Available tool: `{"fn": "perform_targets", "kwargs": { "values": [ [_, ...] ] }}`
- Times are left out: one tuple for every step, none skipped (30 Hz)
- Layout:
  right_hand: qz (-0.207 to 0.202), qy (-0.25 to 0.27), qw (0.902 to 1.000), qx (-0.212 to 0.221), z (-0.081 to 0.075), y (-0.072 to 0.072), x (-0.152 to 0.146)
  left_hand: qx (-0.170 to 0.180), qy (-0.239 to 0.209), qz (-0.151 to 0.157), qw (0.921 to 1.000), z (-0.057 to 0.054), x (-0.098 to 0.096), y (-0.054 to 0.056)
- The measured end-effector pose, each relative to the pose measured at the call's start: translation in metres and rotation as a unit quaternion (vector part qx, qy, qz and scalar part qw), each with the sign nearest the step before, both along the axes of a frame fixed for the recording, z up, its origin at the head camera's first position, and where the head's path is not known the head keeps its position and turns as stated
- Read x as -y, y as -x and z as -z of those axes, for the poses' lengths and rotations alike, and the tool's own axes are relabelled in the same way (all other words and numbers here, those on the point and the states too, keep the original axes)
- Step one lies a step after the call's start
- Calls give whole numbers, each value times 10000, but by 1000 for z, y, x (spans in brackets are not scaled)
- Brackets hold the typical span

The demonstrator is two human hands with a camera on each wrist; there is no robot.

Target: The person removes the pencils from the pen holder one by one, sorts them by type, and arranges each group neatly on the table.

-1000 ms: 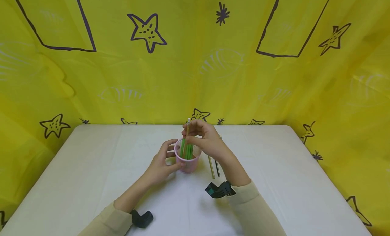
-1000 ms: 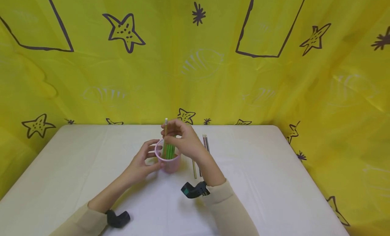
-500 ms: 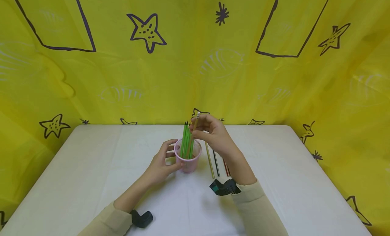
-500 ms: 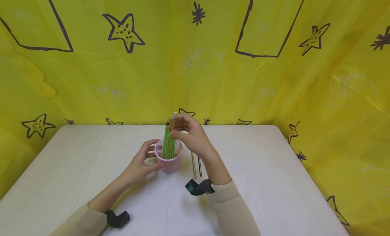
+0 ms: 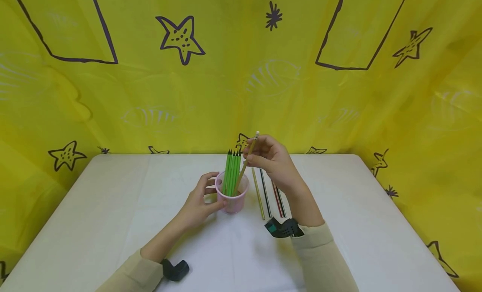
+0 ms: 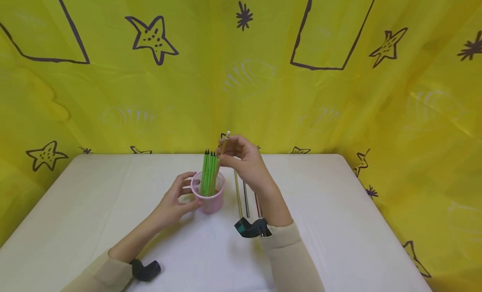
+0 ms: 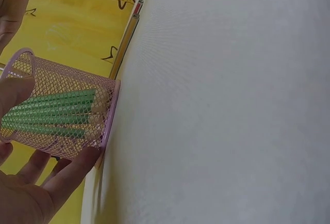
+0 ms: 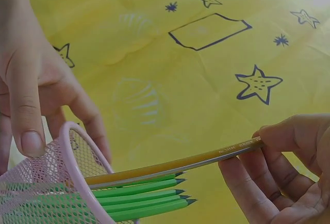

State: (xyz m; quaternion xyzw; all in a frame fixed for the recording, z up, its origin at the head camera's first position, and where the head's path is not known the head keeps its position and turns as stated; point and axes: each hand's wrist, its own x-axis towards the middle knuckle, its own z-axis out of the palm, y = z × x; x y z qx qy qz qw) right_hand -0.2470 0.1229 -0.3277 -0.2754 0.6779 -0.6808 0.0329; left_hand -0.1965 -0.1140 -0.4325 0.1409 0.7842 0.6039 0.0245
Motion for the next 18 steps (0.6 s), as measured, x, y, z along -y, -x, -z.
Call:
{"fn": "perform_targets", "kwargs": {
  "values": [
    [15, 37, 10000, -1, -1, 0, -1, 10, -8, 6, 10000, 0, 0, 0],
    [35, 78, 10000, 8, -2, 0, -3, 19, -8, 7, 10000, -1, 0, 0],
    [48, 118, 9999, 13, -3, 0, -4, 29, -16, 14, 10000, -1, 0, 0],
    [58, 151, 9999, 8, -3, 0, -5, 35, -20, 14, 10000, -1, -1, 0],
    [57, 197, 9998, 4, -4, 0, -7, 42, -22, 10, 10000, -1, -1, 0],
    [65, 235, 9997, 1, -5, 0, -8, 50, -27, 5, 10000, -1, -1, 0],
    [78, 270, 9996, -1, -6, 0, -9, 52, -24, 1, 10000, -1, -1, 0],
    [89, 304, 9995, -4, -7, 0, -10, 48, -20, -3, 10000, -2, -1, 0],
    [98, 341, 9994, -11, -7, 0, -12, 46, -25, -4, 10000, -2, -1, 0],
    [107, 374, 9992, -25, -8, 0, -13, 38, -19, -8, 10000, -2, -1, 1],
    [122, 413, 9991, -19, -9, 0, -14, 37, -20, -9, 10000, -2, -1, 0],
    [143, 437, 9989, -14, -9, 0, -16, 34, -20, -9, 10000, -2, -1, 0],
    [165, 464, 9988, -8, -10, 0, -17, 25, -11, -9, 10000, -1, -1, 0],
    [192, 486, 9986, 0, -10, 0, -18, 21, -9, -6, 10000, -1, -1, 0],
    [222, 509, 9985, 6, -10, 0, -20, 15, -5, -3, 10000, -1, 0, 0],
    [252, 529, 9983, 7, -10, 1, -21, 11, 5, 3, 10000, -1, 0, 0],
    [289, 541, 9981, 17, -10, 1, -22, 8, 6, 7, 10000, -1, 0, 0],
    [322, 537, 9980, 10, -10, 1, -24, 8, 3, 10, 10000, 0, 0, 0]
  ]
}}
